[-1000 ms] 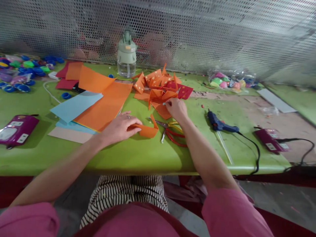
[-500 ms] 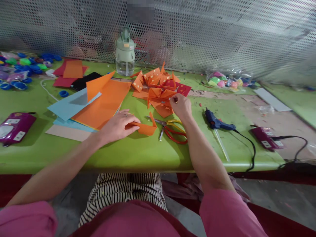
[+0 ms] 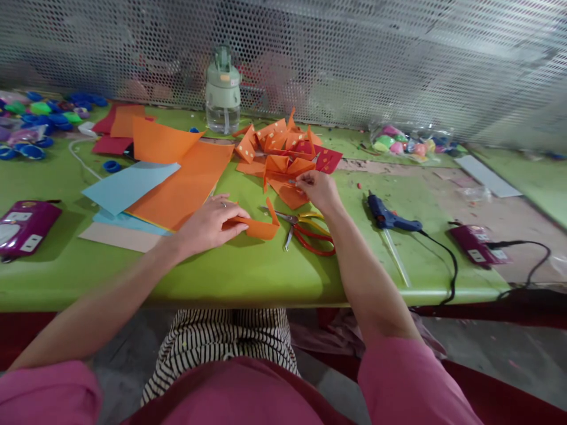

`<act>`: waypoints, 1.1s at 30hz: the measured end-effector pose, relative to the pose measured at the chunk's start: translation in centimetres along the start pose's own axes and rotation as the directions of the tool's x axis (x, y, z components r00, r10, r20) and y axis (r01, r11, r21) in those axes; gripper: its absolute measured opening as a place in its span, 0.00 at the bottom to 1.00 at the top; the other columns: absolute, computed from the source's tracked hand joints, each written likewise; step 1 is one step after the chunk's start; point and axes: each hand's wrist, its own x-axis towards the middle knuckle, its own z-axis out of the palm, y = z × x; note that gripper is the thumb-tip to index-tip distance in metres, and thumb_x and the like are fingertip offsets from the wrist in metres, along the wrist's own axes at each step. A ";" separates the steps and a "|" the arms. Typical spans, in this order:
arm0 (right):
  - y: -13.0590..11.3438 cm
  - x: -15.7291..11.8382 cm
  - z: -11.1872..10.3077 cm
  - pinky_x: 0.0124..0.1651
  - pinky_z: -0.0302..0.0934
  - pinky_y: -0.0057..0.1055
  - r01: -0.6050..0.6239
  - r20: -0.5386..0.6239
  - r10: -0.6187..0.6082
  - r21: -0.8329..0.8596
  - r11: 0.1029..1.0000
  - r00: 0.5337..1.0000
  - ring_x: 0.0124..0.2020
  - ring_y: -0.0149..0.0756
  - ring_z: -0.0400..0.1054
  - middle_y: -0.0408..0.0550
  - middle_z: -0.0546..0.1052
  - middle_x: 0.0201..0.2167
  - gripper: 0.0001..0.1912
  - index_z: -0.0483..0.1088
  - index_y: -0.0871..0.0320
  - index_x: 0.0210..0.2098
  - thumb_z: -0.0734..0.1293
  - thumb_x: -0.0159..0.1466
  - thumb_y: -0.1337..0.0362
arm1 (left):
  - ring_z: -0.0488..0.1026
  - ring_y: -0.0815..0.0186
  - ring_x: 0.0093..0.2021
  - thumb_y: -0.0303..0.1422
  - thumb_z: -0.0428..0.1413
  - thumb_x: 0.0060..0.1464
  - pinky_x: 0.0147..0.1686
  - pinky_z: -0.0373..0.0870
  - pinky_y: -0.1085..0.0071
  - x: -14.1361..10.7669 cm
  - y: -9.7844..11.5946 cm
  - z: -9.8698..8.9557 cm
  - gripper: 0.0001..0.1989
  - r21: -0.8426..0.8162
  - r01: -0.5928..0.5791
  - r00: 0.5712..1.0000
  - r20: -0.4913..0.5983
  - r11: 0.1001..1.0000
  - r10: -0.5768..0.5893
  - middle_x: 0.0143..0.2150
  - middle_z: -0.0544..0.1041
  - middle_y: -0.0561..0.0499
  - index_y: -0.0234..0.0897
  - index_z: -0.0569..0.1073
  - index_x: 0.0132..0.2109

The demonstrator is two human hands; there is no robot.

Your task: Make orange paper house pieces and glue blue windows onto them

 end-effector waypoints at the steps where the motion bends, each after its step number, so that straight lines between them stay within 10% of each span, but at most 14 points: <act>1: 0.1 0.1 0.1 0.36 0.65 0.29 0.002 0.005 -0.002 0.010 1.000 1.000 0.27 0.32 0.71 0.46 0.79 0.29 0.10 0.76 0.61 0.38 0.64 0.59 0.70 | 0.79 0.64 0.44 0.39 0.56 0.65 0.64 0.68 0.52 0.0 0.0 0.0 0.08 -0.001 -0.003 1.000 -0.004 1.000 0.003 0.40 0.83 0.52 0.41 0.76 0.43; 24: -0.7 -0.5 -1.1 0.32 0.62 0.27 0.015 0.006 -0.015 -0.007 1.000 1.000 0.27 0.31 0.71 0.47 0.80 0.31 0.10 0.78 0.62 0.39 0.65 0.63 0.68 | 0.79 0.62 0.46 0.42 0.55 0.65 0.65 0.66 0.52 -0.1 -0.3 -0.3 0.10 0.008 0.021 1.000 -0.015 1.000 -0.021 0.41 0.84 0.51 0.42 0.77 0.44; 29: -1.6 -3.0 -2.2 0.36 0.61 0.29 0.069 -0.010 -0.070 -0.074 0.995 0.998 0.30 0.33 0.71 0.45 0.80 0.29 0.08 0.79 0.60 0.35 0.69 0.61 0.62 | 0.79 0.62 0.45 0.42 0.55 0.65 0.65 0.65 0.52 -0.1 -0.2 -0.7 0.11 0.010 0.017 0.999 -0.038 1.000 -0.016 0.40 0.84 0.51 0.42 0.77 0.42; 33: -1.9 -7.3 -3.4 0.39 0.62 0.29 0.221 0.200 -0.190 -0.149 0.964 0.961 0.33 0.34 0.72 0.44 0.81 0.33 0.07 0.79 0.56 0.35 0.69 0.61 0.62 | 0.79 0.61 0.47 0.43 0.54 0.65 0.66 0.63 0.51 -0.1 0.1 -1.1 0.12 0.027 0.039 0.999 -0.010 0.999 -0.038 0.42 0.84 0.51 0.42 0.78 0.43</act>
